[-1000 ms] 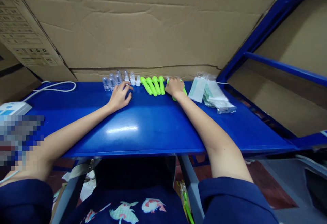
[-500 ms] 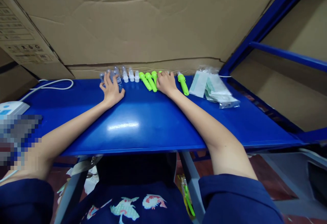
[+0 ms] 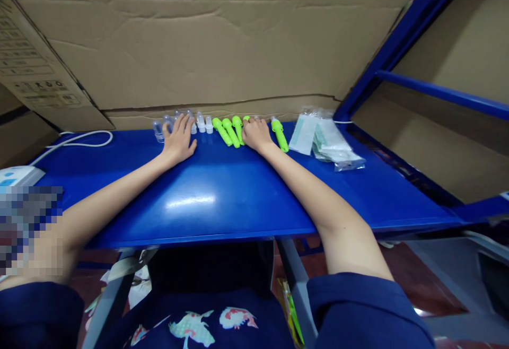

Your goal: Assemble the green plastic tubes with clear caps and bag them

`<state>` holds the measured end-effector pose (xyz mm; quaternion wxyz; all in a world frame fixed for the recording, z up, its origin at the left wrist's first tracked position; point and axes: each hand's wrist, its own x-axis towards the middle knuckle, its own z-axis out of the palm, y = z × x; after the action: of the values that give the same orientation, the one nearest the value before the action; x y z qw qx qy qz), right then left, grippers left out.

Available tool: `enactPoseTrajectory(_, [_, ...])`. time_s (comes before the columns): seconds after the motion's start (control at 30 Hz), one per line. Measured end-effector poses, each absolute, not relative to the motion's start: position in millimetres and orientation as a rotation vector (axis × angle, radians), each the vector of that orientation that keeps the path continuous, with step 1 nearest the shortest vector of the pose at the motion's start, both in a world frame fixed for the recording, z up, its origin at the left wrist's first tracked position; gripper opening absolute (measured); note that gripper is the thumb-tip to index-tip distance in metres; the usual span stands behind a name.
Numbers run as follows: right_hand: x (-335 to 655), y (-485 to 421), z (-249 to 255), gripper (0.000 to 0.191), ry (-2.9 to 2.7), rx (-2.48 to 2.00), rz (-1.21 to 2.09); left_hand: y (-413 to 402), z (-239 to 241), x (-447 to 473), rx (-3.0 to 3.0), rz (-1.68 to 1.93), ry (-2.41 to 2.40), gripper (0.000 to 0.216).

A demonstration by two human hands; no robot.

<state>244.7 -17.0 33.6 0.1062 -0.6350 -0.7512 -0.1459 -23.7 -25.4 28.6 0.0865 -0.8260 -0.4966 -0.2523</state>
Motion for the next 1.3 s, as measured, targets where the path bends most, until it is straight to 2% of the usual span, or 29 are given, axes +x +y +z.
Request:
enactPoseTrajectory(0.17, [252, -11, 30, 0.042, -2.229, -1.842, -0.426, 0, 42, -17, -2.457, -0.684, -1.474, 0.069])
enactPoseTrajectory(0.47, [250, -17, 41, 0.047, -2.156, -1.934, -0.393, 11, 34, -18, -2.409, -0.727, -1.368, 0.044])
enactPoseTrajectory(0.63, [254, -14, 41, 0.039, -2.201, -1.922, -0.284, 13, 22, -28, -2.493, -0.689, -1.254, 0.032])
enactPoseTrajectory(0.73, [257, -11, 39, 0.041, -2.21, -1.943, -0.18, 11, 17, -32, -2.503, -0.591, -1.207, 0.026])
enactPoseTrajectory(0.9, [255, -11, 40, 0.045, -2.163, -1.992, 0.002, -4, 27, -35, -2.522, -0.483, -1.162, 0.029])
enactPoseTrajectory(1.03, [249, -15, 44, 0.049, -2.119, -2.011, 0.04, -15, 34, -39, -2.647, -0.732, -1.137, 0.031])
enactPoseTrajectory(1.13, [247, -18, 46, 0.049, -2.054, -2.002, -0.004, -18, 28, -44, -2.741, -1.07, -1.125, 0.032])
enactPoseTrajectory(1.3, [237, -25, 51, 0.053, -2.012, -1.846, -0.066, -12, 8, -51, -2.767, -1.684, -1.229, 0.051])
